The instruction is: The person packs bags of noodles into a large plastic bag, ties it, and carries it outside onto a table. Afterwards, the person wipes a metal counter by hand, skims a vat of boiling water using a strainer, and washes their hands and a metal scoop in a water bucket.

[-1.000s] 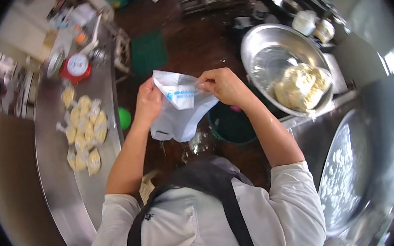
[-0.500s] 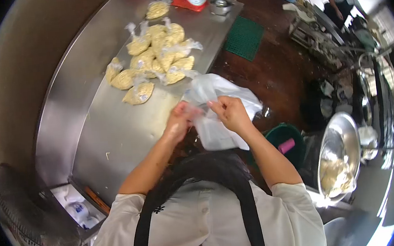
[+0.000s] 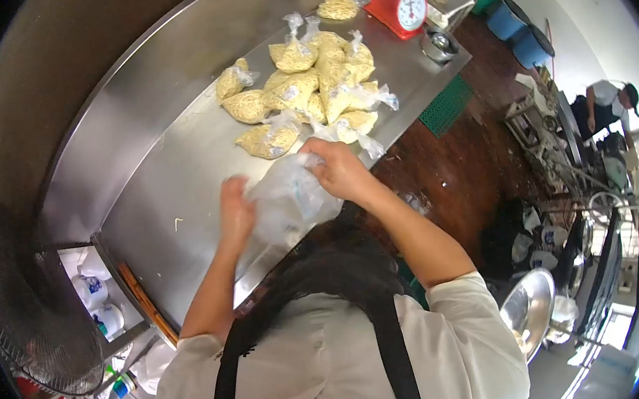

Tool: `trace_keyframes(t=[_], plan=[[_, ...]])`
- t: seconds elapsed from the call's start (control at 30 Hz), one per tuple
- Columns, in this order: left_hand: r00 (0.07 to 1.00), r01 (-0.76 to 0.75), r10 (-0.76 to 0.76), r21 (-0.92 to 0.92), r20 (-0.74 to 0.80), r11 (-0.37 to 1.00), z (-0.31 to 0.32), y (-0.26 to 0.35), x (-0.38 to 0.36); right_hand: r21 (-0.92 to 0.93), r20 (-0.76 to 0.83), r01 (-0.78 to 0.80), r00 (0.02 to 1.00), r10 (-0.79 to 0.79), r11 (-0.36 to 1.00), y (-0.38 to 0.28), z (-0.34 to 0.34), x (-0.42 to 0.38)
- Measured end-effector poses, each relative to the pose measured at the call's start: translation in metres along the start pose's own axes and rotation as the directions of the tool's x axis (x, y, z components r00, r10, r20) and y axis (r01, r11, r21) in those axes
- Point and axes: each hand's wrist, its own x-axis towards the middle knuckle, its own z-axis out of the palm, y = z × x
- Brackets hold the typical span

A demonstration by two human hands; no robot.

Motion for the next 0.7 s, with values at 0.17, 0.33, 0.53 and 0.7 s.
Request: trace_keyframes(t=[0.17, 0.33, 0.53, 0.7], plan=[[0.281, 0.872, -0.833, -0.49, 0.477, 0.014, -0.062, -0.052, -0.08, -0.147, -0.202, 0.052, 0.976, -0.082, 0.988, 0.075, -0.041, 0.041], [0.06, 0.844, -0.893, -0.5, 0.446, -0.193, -0.085, 0.006, -0.08, -0.332, -0.502, -0.363, 0.849, 0.162, 0.871, 0.196, -0.084, 0.159], [0.063, 0.667, -0.928, -0.707, 0.368, -0.235, -0.067, 0.046, -0.067, -0.587, -0.166, -0.254, 0.967, 0.193, 0.769, 0.149, -0.053, 0.189], [0.05, 0.743, -0.945, -0.644, 0.323, -0.181, -0.048, 0.047, -0.059, -0.547, -0.201, -0.327, 0.945, 0.259, 0.771, 0.176, -0.003, 0.246]])
